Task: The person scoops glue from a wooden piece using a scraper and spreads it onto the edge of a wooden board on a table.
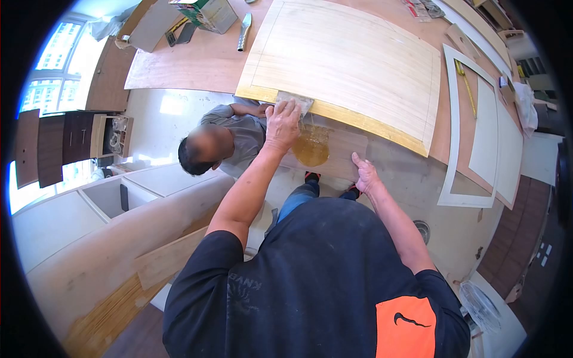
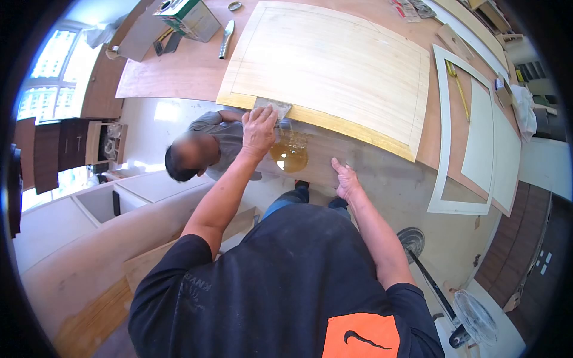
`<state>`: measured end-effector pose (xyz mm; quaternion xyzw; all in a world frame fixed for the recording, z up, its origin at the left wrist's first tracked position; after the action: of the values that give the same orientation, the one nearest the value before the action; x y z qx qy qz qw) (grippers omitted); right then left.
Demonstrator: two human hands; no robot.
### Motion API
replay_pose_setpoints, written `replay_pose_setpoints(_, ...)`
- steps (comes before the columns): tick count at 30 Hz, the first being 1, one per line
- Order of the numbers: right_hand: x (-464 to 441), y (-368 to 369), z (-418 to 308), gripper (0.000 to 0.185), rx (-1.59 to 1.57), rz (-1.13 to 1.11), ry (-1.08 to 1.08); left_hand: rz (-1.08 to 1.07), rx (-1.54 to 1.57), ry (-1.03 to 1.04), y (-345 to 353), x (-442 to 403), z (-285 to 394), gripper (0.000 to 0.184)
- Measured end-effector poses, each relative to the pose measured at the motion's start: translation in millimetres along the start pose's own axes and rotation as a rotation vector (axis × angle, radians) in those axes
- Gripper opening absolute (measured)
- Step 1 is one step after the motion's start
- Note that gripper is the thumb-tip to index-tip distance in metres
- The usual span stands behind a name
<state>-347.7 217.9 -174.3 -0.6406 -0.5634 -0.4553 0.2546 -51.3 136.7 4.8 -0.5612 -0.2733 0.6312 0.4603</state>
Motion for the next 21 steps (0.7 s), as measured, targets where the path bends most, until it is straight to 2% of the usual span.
replay_pose_setpoints(3,-20.2,1.1,7.4,0.133,0.007,-0.116,0.017,-0.028,-0.008,0.001,6.1,11.0,1.0,0.041)
replay_pose_setpoints(6,-9.7,-1.1,3.5,0.132,-0.009,-0.025,-0.012,-0.034,-0.037,0.002,2.7,17.5,3.7,0.041)
replay_pose_setpoints(12,-14.1,0.8,3.6,0.133,0.023,-0.03,-0.005,-0.042,-0.022,-0.005,9.4,6.7,1.9,0.04)
replay_pose_setpoints(18,5.7,13.2,-6.4,0.102,0.008,-0.034,-0.012,-0.013,-0.02,-0.037,-13.9,7.5,3.2,0.038)
replay_pose_setpoints(21,10.3,19.5,-11.1,0.087,-0.016,-0.111,-0.024,-0.008,-0.021,-0.044,-25.2,13.6,5.5,0.04)
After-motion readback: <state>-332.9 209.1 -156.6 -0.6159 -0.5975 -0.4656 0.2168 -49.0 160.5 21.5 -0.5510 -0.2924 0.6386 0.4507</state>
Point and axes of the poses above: each hand's wrist, its own x-axis away from the middle knuckle, its own y-axis out of the palm, z = x × y, the point moved 10 cm from there along -x, towards the middle knuckle, and after that the axes turned 3 degrees about z, right-handed, at the moved point
